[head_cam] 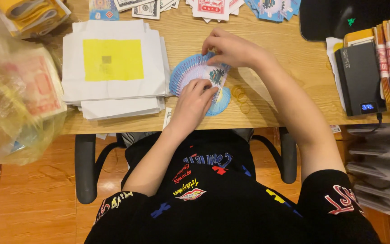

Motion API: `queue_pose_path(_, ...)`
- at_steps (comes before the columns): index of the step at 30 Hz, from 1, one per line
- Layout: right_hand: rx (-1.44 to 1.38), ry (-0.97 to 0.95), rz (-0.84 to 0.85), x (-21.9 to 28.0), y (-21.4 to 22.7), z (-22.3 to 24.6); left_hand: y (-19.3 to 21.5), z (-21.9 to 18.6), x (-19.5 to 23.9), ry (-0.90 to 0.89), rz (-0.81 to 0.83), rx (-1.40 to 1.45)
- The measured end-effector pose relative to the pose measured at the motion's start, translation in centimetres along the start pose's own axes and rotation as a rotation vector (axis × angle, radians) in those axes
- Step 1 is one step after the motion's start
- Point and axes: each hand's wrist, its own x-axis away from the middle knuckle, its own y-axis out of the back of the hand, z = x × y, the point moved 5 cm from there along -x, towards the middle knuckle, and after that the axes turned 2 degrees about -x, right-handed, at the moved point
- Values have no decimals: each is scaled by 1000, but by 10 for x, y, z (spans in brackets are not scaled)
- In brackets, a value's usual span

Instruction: The person sits at a wooden desk and repeatedly fans, counts, and restacks blue paper bills. They occasionally place small stacks on the table and handle rubber bands, but no final bundled state is shown.

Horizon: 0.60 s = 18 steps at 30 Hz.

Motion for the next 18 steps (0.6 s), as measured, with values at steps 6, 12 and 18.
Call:
queue_pose_path(6, 18, 81, -53, -3, -2, -4, -1, 1, 0, 1, 1, 10)
queue_pose_path(12, 11, 126, -86, -1, -1, -1, -1, 1, 0, 4, 4, 12)
queue_pose_path(18, 24, 59, -79, -5, -2, -10, 1, -1, -1, 11, 13, 15)
